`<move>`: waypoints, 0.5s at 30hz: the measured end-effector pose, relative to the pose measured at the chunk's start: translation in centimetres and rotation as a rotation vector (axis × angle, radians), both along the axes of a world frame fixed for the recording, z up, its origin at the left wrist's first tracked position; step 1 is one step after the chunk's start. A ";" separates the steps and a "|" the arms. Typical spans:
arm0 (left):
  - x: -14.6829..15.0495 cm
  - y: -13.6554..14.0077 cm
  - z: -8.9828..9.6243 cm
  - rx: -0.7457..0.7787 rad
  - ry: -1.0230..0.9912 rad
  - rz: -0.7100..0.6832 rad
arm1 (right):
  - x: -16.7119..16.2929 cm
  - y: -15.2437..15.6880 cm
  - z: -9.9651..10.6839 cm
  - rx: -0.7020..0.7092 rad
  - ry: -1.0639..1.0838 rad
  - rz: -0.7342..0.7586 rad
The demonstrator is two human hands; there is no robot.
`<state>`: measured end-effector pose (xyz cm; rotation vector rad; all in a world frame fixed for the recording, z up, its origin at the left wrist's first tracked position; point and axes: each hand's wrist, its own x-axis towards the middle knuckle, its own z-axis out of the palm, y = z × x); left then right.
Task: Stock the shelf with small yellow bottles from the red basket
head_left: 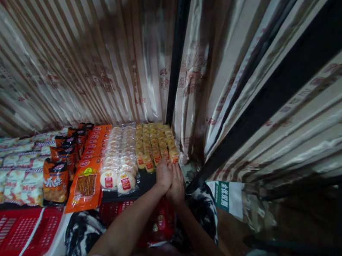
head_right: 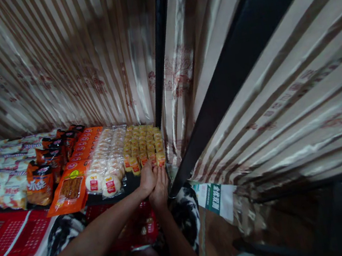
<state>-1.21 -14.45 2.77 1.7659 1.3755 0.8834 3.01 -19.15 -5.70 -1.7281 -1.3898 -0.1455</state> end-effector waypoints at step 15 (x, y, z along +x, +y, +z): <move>-0.8 -0.5 -0.4 0.017 0.099 0.013 | 0.8 -0.2 -0.3 -0.014 -0.019 0.045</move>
